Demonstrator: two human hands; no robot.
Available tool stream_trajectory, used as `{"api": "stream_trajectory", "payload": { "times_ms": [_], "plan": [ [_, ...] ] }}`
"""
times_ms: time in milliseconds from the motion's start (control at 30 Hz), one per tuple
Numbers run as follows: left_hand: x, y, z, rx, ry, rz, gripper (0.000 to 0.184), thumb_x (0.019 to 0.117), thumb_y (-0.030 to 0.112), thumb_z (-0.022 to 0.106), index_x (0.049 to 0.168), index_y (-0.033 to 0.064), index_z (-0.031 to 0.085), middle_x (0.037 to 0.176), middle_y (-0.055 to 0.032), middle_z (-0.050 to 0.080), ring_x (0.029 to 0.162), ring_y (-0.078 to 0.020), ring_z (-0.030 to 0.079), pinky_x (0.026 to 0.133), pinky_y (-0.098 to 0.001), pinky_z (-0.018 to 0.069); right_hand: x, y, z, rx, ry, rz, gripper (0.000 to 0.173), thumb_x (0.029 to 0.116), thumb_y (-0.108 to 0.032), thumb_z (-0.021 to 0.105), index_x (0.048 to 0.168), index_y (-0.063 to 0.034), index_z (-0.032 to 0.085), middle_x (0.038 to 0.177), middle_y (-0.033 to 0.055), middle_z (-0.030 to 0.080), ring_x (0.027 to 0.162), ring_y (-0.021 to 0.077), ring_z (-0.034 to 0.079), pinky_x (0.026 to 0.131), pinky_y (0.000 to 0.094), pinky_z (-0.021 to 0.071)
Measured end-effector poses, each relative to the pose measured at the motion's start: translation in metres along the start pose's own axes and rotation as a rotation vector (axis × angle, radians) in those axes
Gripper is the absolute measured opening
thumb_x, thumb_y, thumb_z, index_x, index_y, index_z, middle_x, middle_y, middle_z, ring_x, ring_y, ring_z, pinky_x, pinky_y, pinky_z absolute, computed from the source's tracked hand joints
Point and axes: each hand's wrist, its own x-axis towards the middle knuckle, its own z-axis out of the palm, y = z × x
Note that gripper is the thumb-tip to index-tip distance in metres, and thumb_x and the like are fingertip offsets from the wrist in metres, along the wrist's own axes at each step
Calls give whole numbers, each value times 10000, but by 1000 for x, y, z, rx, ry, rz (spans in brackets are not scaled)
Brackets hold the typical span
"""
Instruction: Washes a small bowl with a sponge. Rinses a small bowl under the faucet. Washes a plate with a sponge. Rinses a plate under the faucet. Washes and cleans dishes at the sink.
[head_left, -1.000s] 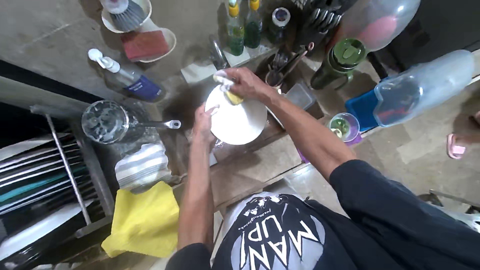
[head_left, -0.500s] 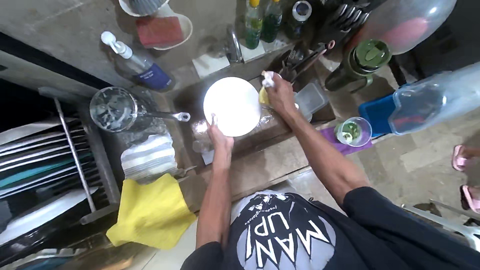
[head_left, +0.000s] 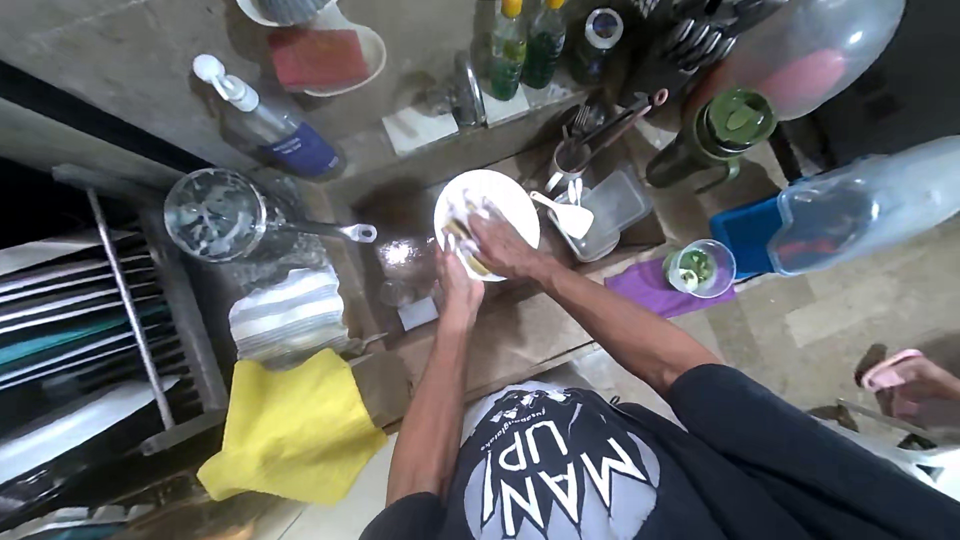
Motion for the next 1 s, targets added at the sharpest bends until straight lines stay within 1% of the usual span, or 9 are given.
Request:
{"api": "stream_trajectory", "payload": {
  "times_ms": [67,133,233,300,400,500,700,900,1000],
  "plan": [
    [4,5,-5,9,13,14,493,1118,375,379,1544,128,358,1431,-115,565,1300,-235,577,1074,-487,512,-7,18,-7,-46,45,-17,449,1025,-322,548,1416,-107,602,1547,149,495,1493,347,370,1258,560,216],
    [6,12,-12,58,76,25,507,1103,386,433,1539,134,373,1443,-112,557,1309,-235,572,1071,-502,514,-9,49,-21,8,184,197,388,984,-256,604,1357,-167,667,1541,108,508,1448,310,436,1184,562,351],
    [9,16,-15,67,120,26,545,1085,350,498,1567,151,340,1465,-116,539,1322,-246,562,1076,-512,508,-9,72,-39,684,393,524,350,1011,-107,576,1345,-24,641,1332,118,660,1201,182,638,1036,382,533],
    [9,15,-14,27,123,-9,542,1077,319,524,1559,152,341,1431,-124,562,1289,-259,588,1050,-518,528,-9,70,-41,1110,497,628,343,1036,-111,533,1358,-7,592,1217,128,684,1058,184,675,908,370,587],
    [4,13,-10,-15,115,-75,455,1064,310,552,1458,106,452,1299,-136,641,1182,-275,653,974,-530,571,-7,52,-46,1575,530,788,343,1077,-256,467,1344,-86,599,1101,94,705,963,187,694,816,387,608],
    [1,5,-12,-26,80,-123,474,1072,320,530,1492,129,421,1326,-138,632,1203,-276,644,992,-539,559,-9,21,-49,1829,480,695,543,1072,-555,334,1245,-128,623,1044,73,719,962,180,701,827,419,613],
    [-4,0,-21,-110,51,-226,448,1080,340,500,1467,117,466,1323,-136,643,1210,-280,640,1002,-539,547,-15,9,-36,1867,392,760,359,1095,-299,339,1056,-114,644,874,42,712,810,132,701,711,336,615],
    [-7,-5,-13,-220,11,-280,416,1086,338,480,1436,115,504,1321,-126,649,1229,-274,631,1019,-524,539,-6,5,-19,1450,559,564,380,1107,-208,340,1374,-24,538,1198,61,670,1093,82,635,966,284,546],
    [-1,0,-14,-257,21,-274,418,1094,340,454,1451,126,484,1336,-125,638,1244,-268,621,1029,-524,531,-2,-20,-22,1526,476,852,267,1108,-248,379,1220,-92,565,972,27,670,875,89,658,772,293,584]
  ]
}}
